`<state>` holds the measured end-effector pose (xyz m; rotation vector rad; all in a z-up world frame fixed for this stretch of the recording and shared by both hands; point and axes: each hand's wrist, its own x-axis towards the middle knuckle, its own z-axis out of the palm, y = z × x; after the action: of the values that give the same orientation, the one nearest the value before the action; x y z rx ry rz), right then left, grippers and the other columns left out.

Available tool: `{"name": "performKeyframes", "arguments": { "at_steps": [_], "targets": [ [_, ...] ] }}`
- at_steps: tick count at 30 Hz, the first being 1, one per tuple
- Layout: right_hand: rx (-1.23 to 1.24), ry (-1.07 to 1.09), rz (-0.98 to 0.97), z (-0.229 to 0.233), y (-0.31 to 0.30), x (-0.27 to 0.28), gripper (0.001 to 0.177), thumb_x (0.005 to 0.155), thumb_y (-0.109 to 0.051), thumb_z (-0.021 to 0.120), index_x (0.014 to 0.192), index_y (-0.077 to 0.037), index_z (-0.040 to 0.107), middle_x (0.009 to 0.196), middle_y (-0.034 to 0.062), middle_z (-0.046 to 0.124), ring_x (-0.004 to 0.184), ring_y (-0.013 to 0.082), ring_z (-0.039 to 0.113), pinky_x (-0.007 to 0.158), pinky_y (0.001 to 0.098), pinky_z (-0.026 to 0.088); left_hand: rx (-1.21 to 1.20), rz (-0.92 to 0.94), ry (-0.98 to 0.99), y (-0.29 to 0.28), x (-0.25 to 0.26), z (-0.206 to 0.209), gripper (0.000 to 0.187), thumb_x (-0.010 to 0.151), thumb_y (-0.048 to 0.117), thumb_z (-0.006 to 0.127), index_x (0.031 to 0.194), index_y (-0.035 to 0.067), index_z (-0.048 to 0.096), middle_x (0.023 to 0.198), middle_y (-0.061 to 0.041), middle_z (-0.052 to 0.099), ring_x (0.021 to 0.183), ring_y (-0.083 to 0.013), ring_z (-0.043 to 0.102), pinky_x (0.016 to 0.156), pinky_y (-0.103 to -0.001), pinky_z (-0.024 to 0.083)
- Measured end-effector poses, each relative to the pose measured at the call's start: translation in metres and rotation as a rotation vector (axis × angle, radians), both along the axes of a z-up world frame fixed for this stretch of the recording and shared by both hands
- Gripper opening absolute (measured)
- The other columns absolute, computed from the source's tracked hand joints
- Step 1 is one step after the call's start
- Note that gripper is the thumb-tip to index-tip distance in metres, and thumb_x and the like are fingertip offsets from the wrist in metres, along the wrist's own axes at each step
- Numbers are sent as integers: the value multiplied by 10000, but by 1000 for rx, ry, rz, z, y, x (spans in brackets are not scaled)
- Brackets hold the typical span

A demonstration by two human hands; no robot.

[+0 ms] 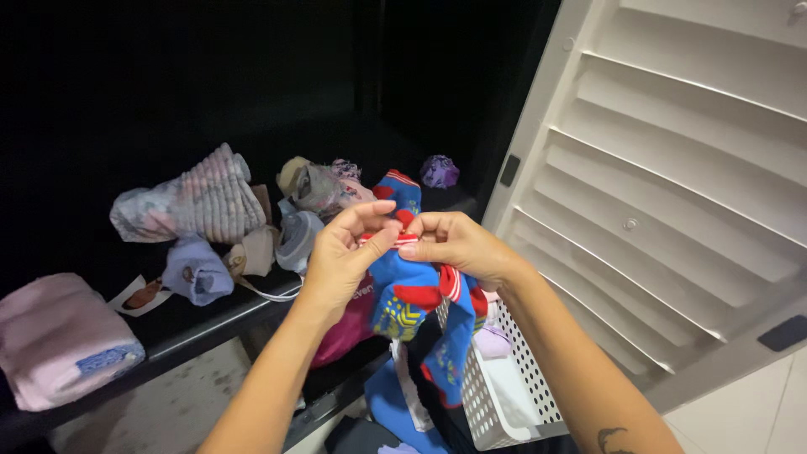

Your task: The person retrieves small clothing items from a drawer and places them into a white laundry basket. They then fold each item by hand, including socks and a small towel, and place the folded items back into the basket.

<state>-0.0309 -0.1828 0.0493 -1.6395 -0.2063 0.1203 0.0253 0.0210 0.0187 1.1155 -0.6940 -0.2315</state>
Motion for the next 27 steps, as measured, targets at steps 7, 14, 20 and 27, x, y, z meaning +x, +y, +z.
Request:
{"name": "performKeyframes", "arguments": {
  "at_steps": [7, 14, 20, 27],
  "targets": [
    [-33, -71, -238, -5, -5, 5, 201, 850, -180, 800, 955, -41, 700, 852, 22, 739, 765, 72, 677, 709, 220, 555, 349, 38, -27, 7, -7, 3, 293, 830, 244, 801, 1034, 37, 761, 891, 4, 769, 806, -70, 687, 720, -240, 540],
    [76, -135, -407, -2, 9, 5, 280, 799, -115, 857, 982, -19, 669, 734, 24, 686, 658, 65, 632, 603, 208, 498, 277, 140, 49, -8, -8, -14, 221, 872, 251, 792, 909, 63, 681, 761, 28, 641, 638, -27, 522, 537, -227, 400],
    [-73, -353, -588, -8, 21, 29, 326, 774, -67, 871, 979, 5, 629, 631, 18, 641, 547, 55, 558, 481, 208, 388, 128, -90, 276, -10, -8, -10, 282, 938, 327, 732, 1037, 73, 661, 799, 38, 614, 608, -10, 517, 505, -199, 378],
    [-39, -399, -597, -15, 27, 25, 305, 805, -102, 844, 989, 17, 632, 693, 33, 692, 623, 59, 638, 552, 205, 478, 226, 38, -34, -4, -11, -9, 362, 783, 137, 814, 1107, 60, 670, 947, 44, 733, 781, 15, 659, 669, -168, 513]
  ]
}}
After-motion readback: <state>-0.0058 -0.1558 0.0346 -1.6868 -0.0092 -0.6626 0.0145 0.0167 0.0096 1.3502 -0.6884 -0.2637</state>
